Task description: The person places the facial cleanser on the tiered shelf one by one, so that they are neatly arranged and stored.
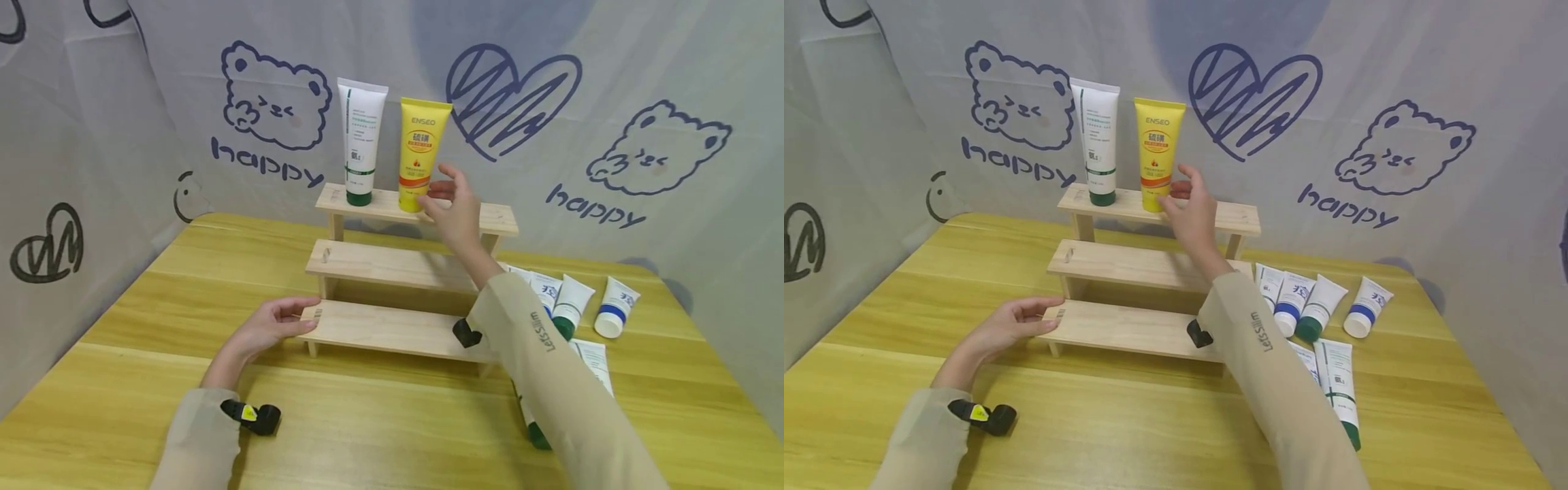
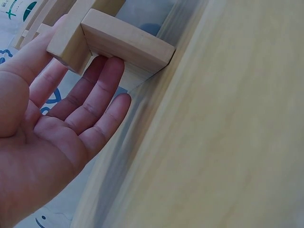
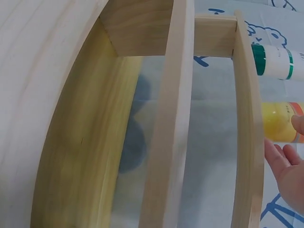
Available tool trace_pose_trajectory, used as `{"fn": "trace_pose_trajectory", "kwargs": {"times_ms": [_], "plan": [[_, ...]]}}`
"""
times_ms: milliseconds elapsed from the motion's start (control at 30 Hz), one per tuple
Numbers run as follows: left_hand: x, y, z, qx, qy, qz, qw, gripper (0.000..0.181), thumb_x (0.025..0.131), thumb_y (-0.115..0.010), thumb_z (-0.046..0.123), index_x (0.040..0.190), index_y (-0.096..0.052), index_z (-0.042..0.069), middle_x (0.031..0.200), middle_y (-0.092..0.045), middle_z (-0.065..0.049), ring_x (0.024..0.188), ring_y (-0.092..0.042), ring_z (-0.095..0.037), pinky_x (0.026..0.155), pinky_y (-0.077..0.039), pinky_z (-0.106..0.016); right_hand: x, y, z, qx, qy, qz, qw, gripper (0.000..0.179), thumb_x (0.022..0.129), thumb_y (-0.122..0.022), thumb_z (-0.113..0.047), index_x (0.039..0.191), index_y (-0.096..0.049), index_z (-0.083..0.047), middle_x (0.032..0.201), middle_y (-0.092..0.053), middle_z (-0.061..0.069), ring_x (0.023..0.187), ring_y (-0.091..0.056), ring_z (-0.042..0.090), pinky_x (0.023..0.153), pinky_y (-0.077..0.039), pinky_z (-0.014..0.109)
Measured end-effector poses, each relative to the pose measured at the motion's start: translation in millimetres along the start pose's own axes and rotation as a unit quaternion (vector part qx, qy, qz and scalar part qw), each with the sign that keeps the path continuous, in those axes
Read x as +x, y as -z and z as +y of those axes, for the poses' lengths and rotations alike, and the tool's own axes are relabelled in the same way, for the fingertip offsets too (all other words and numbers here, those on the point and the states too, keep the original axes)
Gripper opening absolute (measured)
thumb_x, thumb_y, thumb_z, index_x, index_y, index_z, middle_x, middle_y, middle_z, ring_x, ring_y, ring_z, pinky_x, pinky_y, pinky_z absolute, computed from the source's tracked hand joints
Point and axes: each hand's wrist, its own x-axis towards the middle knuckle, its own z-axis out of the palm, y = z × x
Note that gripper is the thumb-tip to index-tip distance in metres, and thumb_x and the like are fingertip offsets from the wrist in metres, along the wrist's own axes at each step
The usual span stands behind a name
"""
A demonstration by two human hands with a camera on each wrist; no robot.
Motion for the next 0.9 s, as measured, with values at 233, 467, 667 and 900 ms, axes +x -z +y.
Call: {"fn": "trace_pose_trajectory", "kwargs": {"times_ms": [233,467,667,900], "plan": [[2.4,-0.8,-1.0,-0.004,-0.001,-0.006,1.0000,0.053,0.084,-0.063,0.019,0.129,-0.044,-0.002,0.130,-0.040,-0.019,0.105,-0.045,-0.026,0.083,-0.041,-0.033,-9.3,18,4,0.040,0.013,0.033,0.9986,0.034,0.079,-0.062,0.006,0.112,-0.052,0.008,0.103,-0.057,0.022,0.092,-0.055,0.024,0.069,-0.048,0.024],[-1.2,0.3,-0.1,-0.001,-0.002,-0.005,1.0000,0.053,0.085,-0.062,0.018,0.130,-0.043,-0.001,0.133,-0.037,-0.019,0.111,-0.041,-0.030,0.088,-0.038,-0.038,-22.4,34,8,0.061,0.018,0.041,0.9971,0.027,0.081,-0.062,0.002,0.106,-0.054,0.008,0.101,-0.057,0.021,0.087,-0.056,0.014,0.073,-0.047,0.024],[-1.3,0.5,-2.8,0.001,-0.005,-0.006,1.0000,0.053,0.085,-0.062,0.019,0.131,-0.043,-0.001,0.130,-0.040,-0.018,0.103,-0.044,-0.024,0.083,-0.041,-0.031,-29.5,56,24,0.052,0.017,0.047,0.9974,0.023,0.082,-0.064,-0.005,0.103,-0.057,0.002,0.100,-0.059,0.014,0.094,-0.055,0.018,0.082,-0.044,0.028],[1.1,0.0,-4.4,0.004,-0.038,-0.013,0.9992,0.050,0.084,-0.064,0.023,0.128,-0.048,0.003,0.122,-0.048,-0.011,0.095,-0.048,-0.018,0.076,-0.044,-0.027,-15.9,99,107,0.084,0.006,0.056,0.9949,0.033,0.074,-0.074,-0.015,0.104,-0.060,-0.008,0.104,-0.060,0.008,0.098,-0.056,0.018,0.083,-0.043,0.023]]}}
